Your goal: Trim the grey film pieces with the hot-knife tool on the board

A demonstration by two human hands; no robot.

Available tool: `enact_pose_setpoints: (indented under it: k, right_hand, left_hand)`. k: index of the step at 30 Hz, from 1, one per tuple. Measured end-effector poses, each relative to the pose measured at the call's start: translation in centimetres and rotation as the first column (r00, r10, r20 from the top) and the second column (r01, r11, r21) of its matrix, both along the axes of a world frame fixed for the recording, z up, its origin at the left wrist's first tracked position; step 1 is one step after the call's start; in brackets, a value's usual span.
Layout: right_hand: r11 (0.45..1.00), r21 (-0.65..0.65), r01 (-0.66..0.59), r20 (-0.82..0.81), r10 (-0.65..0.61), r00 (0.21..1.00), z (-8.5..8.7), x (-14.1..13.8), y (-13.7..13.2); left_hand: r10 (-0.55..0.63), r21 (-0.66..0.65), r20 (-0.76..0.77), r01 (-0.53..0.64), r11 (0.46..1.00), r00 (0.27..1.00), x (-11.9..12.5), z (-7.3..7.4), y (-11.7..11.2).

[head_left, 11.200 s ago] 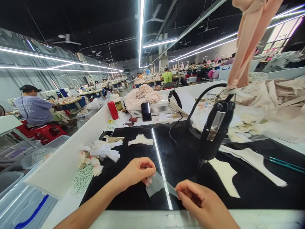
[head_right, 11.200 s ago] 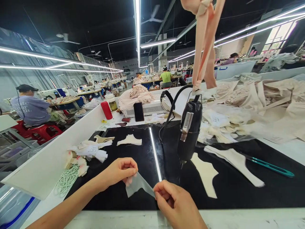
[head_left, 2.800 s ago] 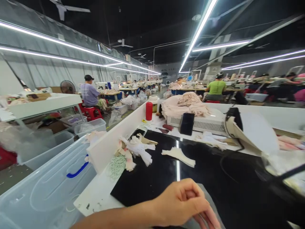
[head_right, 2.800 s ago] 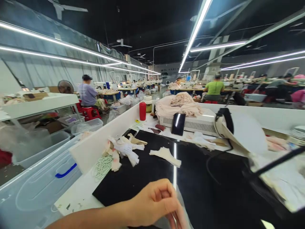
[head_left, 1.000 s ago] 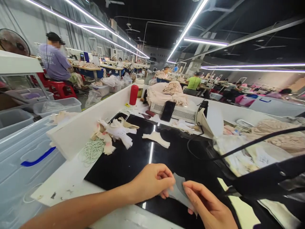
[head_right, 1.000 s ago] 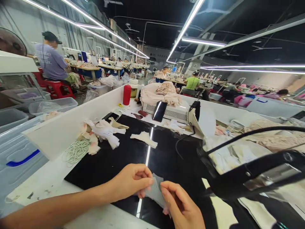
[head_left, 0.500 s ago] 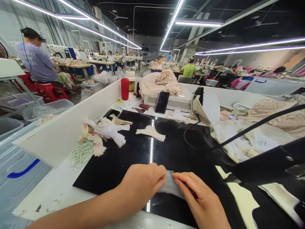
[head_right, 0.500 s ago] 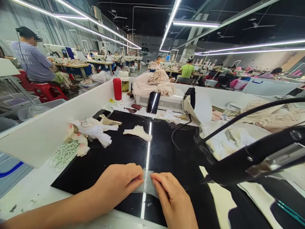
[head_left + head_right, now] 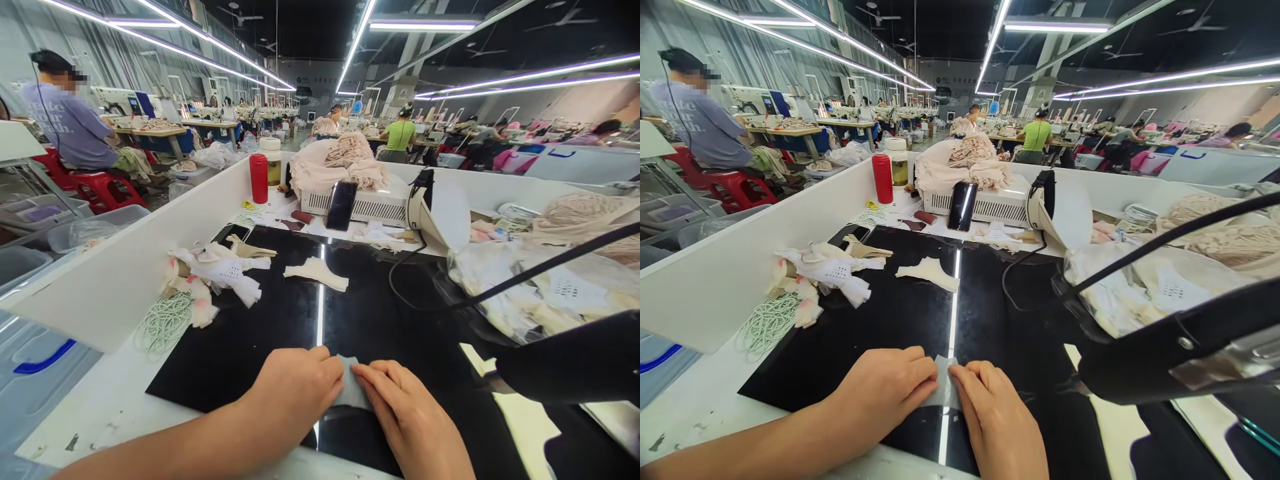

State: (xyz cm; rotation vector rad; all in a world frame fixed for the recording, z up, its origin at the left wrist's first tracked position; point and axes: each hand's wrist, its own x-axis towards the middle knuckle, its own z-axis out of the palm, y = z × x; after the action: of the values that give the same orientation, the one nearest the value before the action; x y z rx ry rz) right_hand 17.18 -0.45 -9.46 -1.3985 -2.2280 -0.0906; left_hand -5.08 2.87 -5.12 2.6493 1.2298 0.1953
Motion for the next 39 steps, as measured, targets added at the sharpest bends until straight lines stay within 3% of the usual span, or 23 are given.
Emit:
enact_pose_setpoints:
  k: [8, 18, 22, 25, 27, 32, 39]
  right_hand:
    - [1.000, 0.025, 0.003, -0.049, -0.002, 0.999, 0.4, -0.4, -0.1]
    - [1.000, 0.003, 0.020, -0.046, -0.020, 0.999, -0.4, -0.2, 0.2]
    - [0.999, -0.037, 0.036, -0.041, -0.037, 0.998, -0.6, -0.1, 0.1]
    - [0.999, -0.025, 0.038, -0.047, -0.039, 0.998, -0.3, -0.3, 0.0]
    - [0.999, 0.002, 0.038, -0.046, -0.038, 0.998, 0.0, -0.6, 0.1]
    - [0.994, 0.107, 0.037, -0.038, -0.033, 0.999, 0.8, -1.2, 0.4]
    - [0.995, 0.092, 0.034, -0.036, -0.031, 0.999, 0.7, -1.1, 0.3]
  left_hand:
    - [-0.002, -0.051, -0.098, -0.003, 0.999, 0.995, 0.2, 0.7, 0.1]
    - [-0.011, 0.009, -0.086, 0.012, 1.000, 0.996, 0.1, 0.0, 0.2]
    - [-0.029, 0.140, -0.028, 0.032, 0.990, 0.999, 0.1, -0.9, 0.0]
    - [-0.083, 0.363, 0.010, 0.073, 0.929, 0.997, 0.2, -1.6, -0.4]
    - [-0.159, 0.444, 0.009, 0.139, 0.885, 0.987, 0.3, -1.9, -0.7]
    - [-0.268, 0.506, 0.105, 0.181, 0.844, 0.958, 0.7, -2.6, -1.1]
    - [-0.259, 0.544, 0.097, 0.167, 0.822, 0.961, 0.8, -3.2, -1.1]
